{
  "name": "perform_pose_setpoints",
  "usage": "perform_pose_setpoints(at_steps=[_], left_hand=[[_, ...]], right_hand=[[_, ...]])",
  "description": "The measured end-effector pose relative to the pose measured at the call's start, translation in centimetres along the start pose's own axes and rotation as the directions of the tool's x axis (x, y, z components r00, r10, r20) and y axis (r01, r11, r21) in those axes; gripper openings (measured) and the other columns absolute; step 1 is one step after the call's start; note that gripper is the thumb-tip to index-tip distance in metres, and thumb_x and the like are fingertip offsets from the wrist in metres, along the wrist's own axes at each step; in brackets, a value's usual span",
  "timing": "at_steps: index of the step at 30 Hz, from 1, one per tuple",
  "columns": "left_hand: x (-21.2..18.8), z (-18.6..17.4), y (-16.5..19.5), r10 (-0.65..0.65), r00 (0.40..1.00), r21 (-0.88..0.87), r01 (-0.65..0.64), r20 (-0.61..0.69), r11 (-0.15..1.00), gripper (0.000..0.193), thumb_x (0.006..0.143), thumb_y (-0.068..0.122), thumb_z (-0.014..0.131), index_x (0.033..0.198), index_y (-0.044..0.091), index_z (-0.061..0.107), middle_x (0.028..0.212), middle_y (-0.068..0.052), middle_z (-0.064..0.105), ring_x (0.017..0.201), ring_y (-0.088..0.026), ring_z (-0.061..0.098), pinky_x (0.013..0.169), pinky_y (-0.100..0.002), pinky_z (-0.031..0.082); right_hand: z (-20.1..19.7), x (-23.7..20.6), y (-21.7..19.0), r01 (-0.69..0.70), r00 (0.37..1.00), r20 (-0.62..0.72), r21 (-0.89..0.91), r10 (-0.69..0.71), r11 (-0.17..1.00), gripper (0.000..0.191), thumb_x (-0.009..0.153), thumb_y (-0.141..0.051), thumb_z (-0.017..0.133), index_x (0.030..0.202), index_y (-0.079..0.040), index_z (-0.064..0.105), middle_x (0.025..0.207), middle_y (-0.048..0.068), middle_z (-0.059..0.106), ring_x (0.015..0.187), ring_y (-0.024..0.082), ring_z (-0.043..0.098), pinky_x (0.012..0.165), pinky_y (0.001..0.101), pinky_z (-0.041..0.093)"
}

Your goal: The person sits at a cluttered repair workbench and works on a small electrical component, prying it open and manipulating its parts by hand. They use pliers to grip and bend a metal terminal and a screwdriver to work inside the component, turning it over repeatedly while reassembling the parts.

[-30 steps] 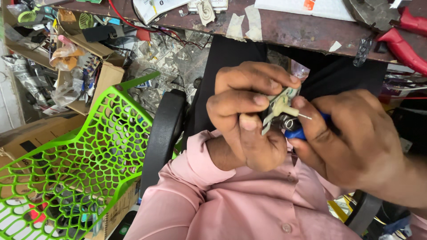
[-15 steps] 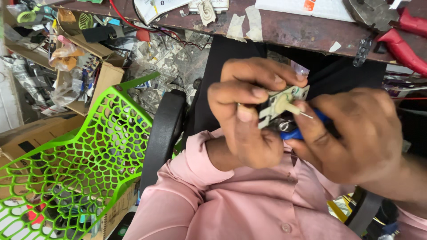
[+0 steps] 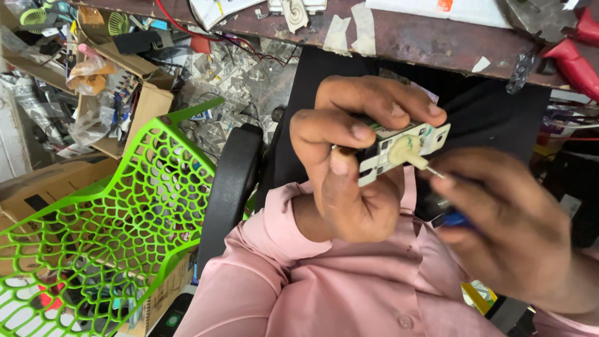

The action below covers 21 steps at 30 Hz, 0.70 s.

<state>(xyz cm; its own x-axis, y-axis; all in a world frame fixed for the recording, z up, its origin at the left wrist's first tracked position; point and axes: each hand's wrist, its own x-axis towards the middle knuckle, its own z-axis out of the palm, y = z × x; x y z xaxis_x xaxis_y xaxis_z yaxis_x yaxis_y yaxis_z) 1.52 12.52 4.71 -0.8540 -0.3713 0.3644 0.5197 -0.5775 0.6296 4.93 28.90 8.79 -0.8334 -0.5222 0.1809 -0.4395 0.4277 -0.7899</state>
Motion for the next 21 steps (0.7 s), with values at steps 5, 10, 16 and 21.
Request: perform_pose_setpoints(at_steps=[5, 10, 16, 21], left_hand=[[-0.2, 0.3, 0.2, 0.035, 0.999, 0.054, -0.036, 0.026, 0.998, 0.018, 0.110, 0.026, 0.044, 0.114, 0.008, 0.046, 0.111, -0.016, 0.053, 0.087, -0.030, 0.067, 0.076, -0.043, 0.060], [-0.3, 0.7, 0.4, 0.037, 0.999, 0.019, -0.037, 0.009, 0.999, 0.019, 0.109, 0.026, 0.047, 0.114, 0.008, 0.049, 0.110, -0.016, 0.054, 0.088, -0.030, 0.068, 0.075, -0.043, 0.060], [-0.1, 0.5, 0.3, 0.074, 0.997, 0.060, -0.076, 0.034, 0.995, 0.019, 0.107, 0.026, 0.047, 0.112, 0.007, 0.048, 0.108, -0.016, 0.053, 0.092, -0.032, 0.068, 0.073, -0.042, 0.061], [-0.1, 0.7, -0.1, 0.183, 0.983, 0.121, -0.180, -0.010, 0.976, 0.017, 0.105, 0.023, 0.048, 0.108, 0.007, 0.048, 0.106, -0.017, 0.053, 0.090, -0.033, 0.069, 0.073, -0.044, 0.061]], right_hand=[[0.5, 2.5, -1.2, 0.205, 0.952, -0.110, -0.469, -0.287, 0.859, 0.037, 0.094, -0.035, 0.075, 0.117, -0.009, 0.063, 0.108, 0.017, 0.066, 0.096, 0.037, 0.065, 0.085, 0.0501, 0.049], [0.0, 2.7, -1.3, 0.245, 0.938, -0.070, -0.557, -0.338, 0.793, 0.031, 0.091, -0.028, 0.079, 0.113, -0.010, 0.066, 0.107, 0.017, 0.068, 0.091, 0.035, 0.063, 0.078, 0.0491, 0.047], [0.0, 2.1, -1.5, 0.212, 0.950, -0.065, -0.581, -0.305, 0.786, 0.029, 0.087, -0.026, 0.078, 0.108, -0.008, 0.069, 0.106, 0.017, 0.068, 0.090, 0.035, 0.063, 0.077, 0.0482, 0.047], [0.3, 1.8, -2.0, 0.164, 0.964, -0.088, -0.548, -0.252, 0.820, 0.030, 0.085, -0.025, 0.079, 0.107, -0.008, 0.070, 0.107, 0.018, 0.069, 0.090, 0.035, 0.065, 0.077, 0.0478, 0.046]])
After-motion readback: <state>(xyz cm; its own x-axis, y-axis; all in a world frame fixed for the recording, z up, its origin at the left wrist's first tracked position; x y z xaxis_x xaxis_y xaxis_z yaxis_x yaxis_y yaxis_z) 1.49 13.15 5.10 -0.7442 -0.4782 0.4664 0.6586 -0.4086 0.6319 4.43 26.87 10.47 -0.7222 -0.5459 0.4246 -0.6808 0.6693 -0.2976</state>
